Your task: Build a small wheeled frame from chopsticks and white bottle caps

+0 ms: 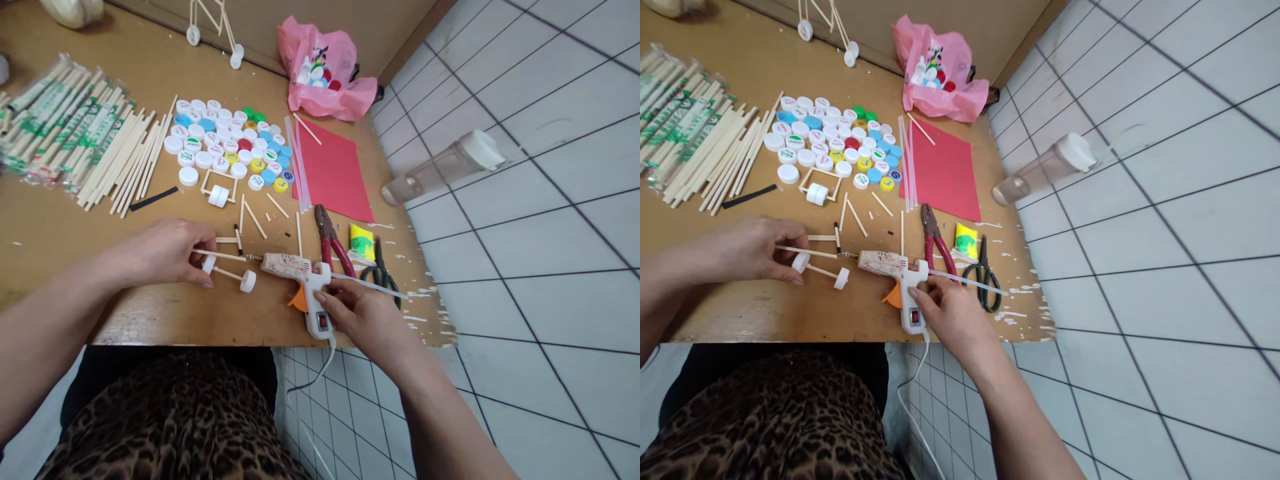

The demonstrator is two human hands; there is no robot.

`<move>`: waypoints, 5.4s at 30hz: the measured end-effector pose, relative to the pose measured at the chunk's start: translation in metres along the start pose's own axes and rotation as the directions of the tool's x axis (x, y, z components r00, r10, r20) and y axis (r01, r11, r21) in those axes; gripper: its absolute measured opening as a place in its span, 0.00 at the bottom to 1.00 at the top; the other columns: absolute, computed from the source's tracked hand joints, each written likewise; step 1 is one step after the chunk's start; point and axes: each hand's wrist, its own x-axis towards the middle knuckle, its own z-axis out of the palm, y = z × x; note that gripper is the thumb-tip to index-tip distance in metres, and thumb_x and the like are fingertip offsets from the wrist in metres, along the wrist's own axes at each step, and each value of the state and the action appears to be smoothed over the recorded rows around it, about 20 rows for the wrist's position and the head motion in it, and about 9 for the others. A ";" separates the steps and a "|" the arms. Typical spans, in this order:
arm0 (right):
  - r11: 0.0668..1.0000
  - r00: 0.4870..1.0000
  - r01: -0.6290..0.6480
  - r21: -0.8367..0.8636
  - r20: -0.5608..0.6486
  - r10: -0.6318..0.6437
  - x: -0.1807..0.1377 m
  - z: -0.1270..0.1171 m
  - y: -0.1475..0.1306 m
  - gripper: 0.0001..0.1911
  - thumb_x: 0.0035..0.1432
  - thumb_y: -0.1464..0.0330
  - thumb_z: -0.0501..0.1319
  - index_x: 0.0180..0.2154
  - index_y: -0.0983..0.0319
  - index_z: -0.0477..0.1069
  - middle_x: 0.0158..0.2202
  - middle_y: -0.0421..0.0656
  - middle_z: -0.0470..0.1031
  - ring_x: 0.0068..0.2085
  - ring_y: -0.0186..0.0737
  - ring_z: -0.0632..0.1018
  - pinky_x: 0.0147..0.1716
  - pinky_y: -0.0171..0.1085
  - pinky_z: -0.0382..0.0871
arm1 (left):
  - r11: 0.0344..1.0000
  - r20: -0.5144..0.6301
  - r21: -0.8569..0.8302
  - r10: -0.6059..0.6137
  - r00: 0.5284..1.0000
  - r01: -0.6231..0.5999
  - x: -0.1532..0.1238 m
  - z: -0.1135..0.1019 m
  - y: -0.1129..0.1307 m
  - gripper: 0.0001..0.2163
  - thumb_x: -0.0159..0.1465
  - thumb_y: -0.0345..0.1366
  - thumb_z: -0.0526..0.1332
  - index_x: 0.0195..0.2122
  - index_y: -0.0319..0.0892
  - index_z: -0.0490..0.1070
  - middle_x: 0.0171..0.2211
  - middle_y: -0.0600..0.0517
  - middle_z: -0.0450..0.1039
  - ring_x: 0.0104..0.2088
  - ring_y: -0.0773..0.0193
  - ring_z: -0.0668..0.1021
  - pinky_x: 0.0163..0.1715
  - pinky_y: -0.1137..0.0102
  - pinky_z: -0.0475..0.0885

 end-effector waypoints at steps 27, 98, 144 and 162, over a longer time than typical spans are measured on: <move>0.590 0.702 0.712 -0.380 0.397 -0.592 0.059 0.022 -0.136 0.10 0.64 0.68 0.61 0.43 0.61 0.79 0.40 0.47 0.82 0.43 0.46 0.73 0.40 0.41 0.57 | 0.994 0.002 -0.103 0.045 0.999 -0.045 -0.005 0.001 -0.018 0.11 0.50 0.41 0.67 0.30 0.43 0.70 0.27 0.54 0.74 0.27 0.64 0.73 0.27 0.71 0.63; 0.516 0.700 0.712 -0.475 0.432 -0.569 0.098 0.011 -0.112 0.12 0.56 0.80 0.56 0.33 0.64 0.76 0.34 0.45 0.77 0.32 0.35 0.70 0.27 0.35 0.51 | 0.997 -0.020 -0.066 0.046 0.999 -0.047 -0.014 -0.006 -0.014 0.08 0.52 0.37 0.66 0.31 0.42 0.70 0.24 0.57 0.69 0.26 0.66 0.70 0.28 0.72 0.60; 0.532 0.582 0.813 -0.238 0.374 -0.722 0.074 0.039 -0.121 0.10 0.66 0.71 0.58 0.40 0.64 0.79 0.39 0.46 0.79 0.35 0.35 0.74 0.28 0.34 0.57 | 0.998 -0.051 -0.016 0.064 0.997 -0.065 -0.014 -0.005 -0.016 0.08 0.51 0.38 0.66 0.30 0.44 0.70 0.24 0.57 0.69 0.26 0.66 0.70 0.27 0.72 0.60; 0.610 0.674 0.739 -0.288 0.290 -0.680 0.061 0.020 -0.114 0.11 0.64 0.74 0.57 0.43 0.63 0.77 0.42 0.47 0.80 0.39 0.39 0.78 0.35 0.35 0.67 | 0.997 -0.063 -0.016 0.078 0.995 -0.079 -0.014 -0.005 -0.015 0.08 0.50 0.37 0.66 0.30 0.44 0.69 0.24 0.57 0.69 0.25 0.66 0.70 0.26 0.72 0.60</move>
